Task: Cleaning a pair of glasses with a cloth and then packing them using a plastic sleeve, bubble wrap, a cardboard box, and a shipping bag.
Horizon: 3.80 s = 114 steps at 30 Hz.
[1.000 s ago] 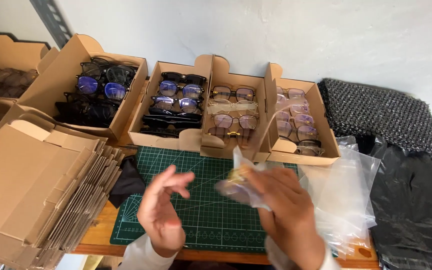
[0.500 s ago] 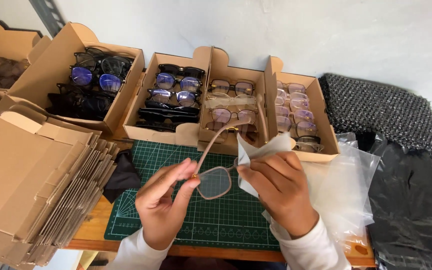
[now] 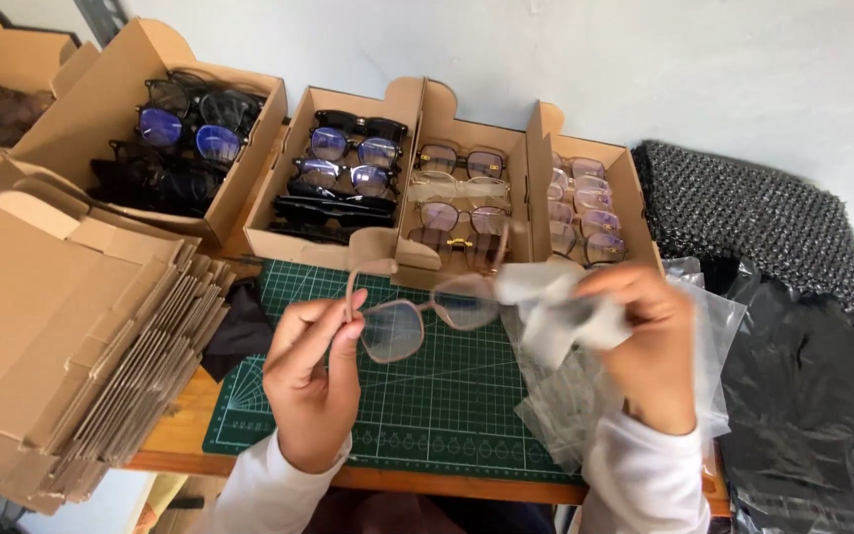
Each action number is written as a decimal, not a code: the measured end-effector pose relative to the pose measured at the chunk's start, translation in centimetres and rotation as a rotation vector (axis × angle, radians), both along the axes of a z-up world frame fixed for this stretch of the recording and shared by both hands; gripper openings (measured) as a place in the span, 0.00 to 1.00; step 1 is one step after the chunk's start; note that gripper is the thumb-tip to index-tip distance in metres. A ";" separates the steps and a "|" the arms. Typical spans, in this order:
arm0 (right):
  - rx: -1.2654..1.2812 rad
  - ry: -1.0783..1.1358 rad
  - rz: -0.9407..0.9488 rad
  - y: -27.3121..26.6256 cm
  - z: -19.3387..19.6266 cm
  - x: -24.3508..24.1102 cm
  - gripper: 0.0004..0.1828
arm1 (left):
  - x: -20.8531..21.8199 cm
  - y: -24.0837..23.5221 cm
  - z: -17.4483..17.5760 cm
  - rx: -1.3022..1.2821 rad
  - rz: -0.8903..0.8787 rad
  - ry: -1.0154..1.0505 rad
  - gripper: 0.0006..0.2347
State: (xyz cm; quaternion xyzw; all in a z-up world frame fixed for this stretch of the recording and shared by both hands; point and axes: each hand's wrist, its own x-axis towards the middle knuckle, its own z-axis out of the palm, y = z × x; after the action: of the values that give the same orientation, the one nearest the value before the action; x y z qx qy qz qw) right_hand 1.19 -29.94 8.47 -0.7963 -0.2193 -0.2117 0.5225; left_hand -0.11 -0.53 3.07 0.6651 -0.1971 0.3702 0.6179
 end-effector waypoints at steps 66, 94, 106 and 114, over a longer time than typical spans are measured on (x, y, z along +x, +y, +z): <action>0.098 0.014 -0.321 5.1 0.1 -0.1 0.06 | -1.6 -0.7 -1.4 0.216 -0.114 -0.255 0.14; -0.204 0.062 -0.402 2.5 -0.9 0.2 0.31 | -1.2 -0.8 -0.6 0.189 -0.168 -0.218 0.12; 0.133 -0.311 -0.579 2.8 1.7 -1.4 0.06 | -0.6 -0.2 -1.5 0.298 -0.259 -0.217 0.26; 0.115 -0.487 -0.468 0.8 0.4 -1.5 0.12 | -0.8 -0.5 -0.4 0.249 -0.176 -0.183 0.17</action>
State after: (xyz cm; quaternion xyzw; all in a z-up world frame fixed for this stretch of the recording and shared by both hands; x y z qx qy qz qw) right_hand -0.33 -29.10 8.82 -0.7203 -0.1368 -0.5218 0.4361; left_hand -0.91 -0.99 2.64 0.6800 -0.3545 0.3464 0.5403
